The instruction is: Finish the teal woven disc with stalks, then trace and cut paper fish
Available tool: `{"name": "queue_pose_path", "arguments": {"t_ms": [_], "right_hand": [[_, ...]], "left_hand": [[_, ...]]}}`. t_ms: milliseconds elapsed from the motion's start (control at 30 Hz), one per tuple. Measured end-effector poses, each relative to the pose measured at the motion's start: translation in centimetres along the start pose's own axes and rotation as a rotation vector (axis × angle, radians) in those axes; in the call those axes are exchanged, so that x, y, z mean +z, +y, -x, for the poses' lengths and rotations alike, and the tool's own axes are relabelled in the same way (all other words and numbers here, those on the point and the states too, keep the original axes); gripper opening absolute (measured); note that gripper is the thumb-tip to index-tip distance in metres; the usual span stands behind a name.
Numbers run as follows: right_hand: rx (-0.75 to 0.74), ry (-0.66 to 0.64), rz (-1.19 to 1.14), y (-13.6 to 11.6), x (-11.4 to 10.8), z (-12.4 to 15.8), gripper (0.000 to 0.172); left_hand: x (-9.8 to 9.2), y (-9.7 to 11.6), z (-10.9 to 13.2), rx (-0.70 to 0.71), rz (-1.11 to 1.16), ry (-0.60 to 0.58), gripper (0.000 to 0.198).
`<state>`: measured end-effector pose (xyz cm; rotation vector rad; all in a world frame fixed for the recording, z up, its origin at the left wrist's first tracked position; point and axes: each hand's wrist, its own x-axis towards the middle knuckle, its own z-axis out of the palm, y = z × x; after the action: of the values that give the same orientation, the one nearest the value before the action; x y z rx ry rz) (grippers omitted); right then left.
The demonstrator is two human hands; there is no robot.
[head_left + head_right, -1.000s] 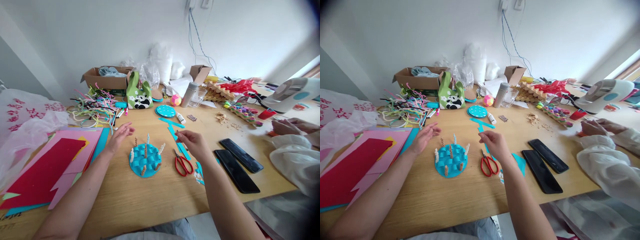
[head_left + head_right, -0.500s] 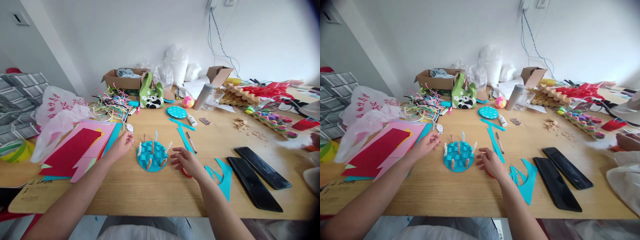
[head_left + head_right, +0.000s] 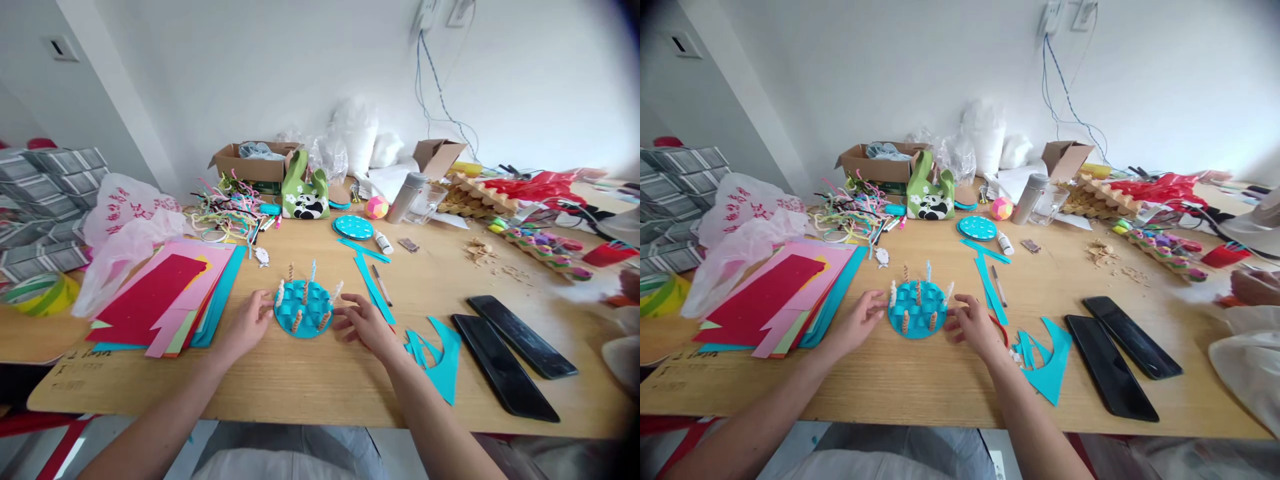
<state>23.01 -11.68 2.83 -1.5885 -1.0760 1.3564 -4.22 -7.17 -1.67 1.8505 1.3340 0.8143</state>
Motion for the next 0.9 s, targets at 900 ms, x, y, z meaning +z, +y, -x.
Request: {"name": "queue_pose_path", "arguments": {"t_ms": [900], "right_hand": [[0.035,-0.050,-0.167,-1.6,0.5,-3.9,0.035]], "left_hand": [[-2.9,-2.1,-0.8,0.046,-0.220,0.134,0.059]]}}
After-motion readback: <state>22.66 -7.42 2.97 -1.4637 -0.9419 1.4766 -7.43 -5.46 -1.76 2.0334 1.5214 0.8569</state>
